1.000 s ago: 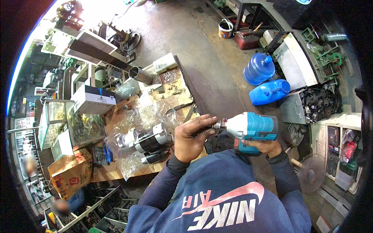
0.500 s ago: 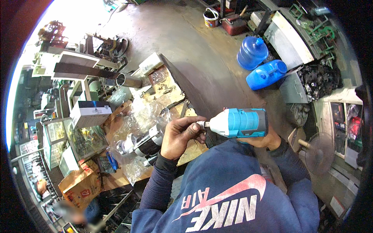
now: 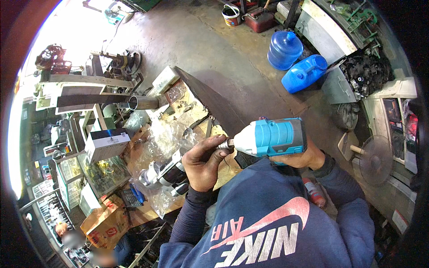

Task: The person uses a cordless impact wrench to tighten bolts on a cylindrical motor component. They repeatedly attach and detach the socket, reposition the motor, and tighten fasteners on different sides of the housing.

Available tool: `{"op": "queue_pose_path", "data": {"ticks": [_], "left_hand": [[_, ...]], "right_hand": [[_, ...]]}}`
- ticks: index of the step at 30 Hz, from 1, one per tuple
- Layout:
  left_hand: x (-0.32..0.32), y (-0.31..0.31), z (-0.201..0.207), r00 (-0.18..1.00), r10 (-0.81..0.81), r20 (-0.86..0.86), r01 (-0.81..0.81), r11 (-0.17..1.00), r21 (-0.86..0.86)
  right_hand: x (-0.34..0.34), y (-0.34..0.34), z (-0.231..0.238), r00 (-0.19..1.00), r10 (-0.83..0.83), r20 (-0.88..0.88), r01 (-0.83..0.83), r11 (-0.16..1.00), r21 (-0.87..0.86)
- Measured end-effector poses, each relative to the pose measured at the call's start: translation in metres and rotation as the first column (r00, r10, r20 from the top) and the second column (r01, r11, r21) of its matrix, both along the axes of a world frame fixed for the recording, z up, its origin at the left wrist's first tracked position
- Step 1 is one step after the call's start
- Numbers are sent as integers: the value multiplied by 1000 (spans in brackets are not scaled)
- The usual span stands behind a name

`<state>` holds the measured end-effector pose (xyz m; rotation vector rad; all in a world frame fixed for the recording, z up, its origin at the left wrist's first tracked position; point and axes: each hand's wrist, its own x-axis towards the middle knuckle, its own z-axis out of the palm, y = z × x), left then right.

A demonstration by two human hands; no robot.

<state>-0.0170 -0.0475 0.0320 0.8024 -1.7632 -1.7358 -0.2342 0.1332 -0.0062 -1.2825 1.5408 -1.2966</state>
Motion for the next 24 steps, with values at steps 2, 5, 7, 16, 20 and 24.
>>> {"op": "queue_pose_path", "data": {"ticks": [2, 5, 7, 16, 20, 24], "left_hand": [[-1, 2, 0, 999, 19, -37, -19, 999, -25], [0, 2, 0, 999, 37, 12, -35, 989, -145], [2, 2, -1, 999, 28, 23, -23, 984, -179], [0, -3, 10, 990, -40, 136, 55, 992, -110], [3, -13, 24, 923, -167, 347, 234, 959, -161], [11, -24, 28, 937, -232, 261, 256, 964, -65]], "right_hand": [[2, 1, 0, 1000, -3, 30, 2, 999, 32], [2, 0, 0, 998, 7, -63, -8, 1000, -16], [0, -1, 3, 999, 17, -47, -17, 1000, -18], [0, 3, 6, 986, 41, -162, -35, 999, 39], [4, 16, 2, 975, 24, -223, 1, 994, 110], [0, 26, 7, 954, 0, -301, 33, 994, 103]]}}
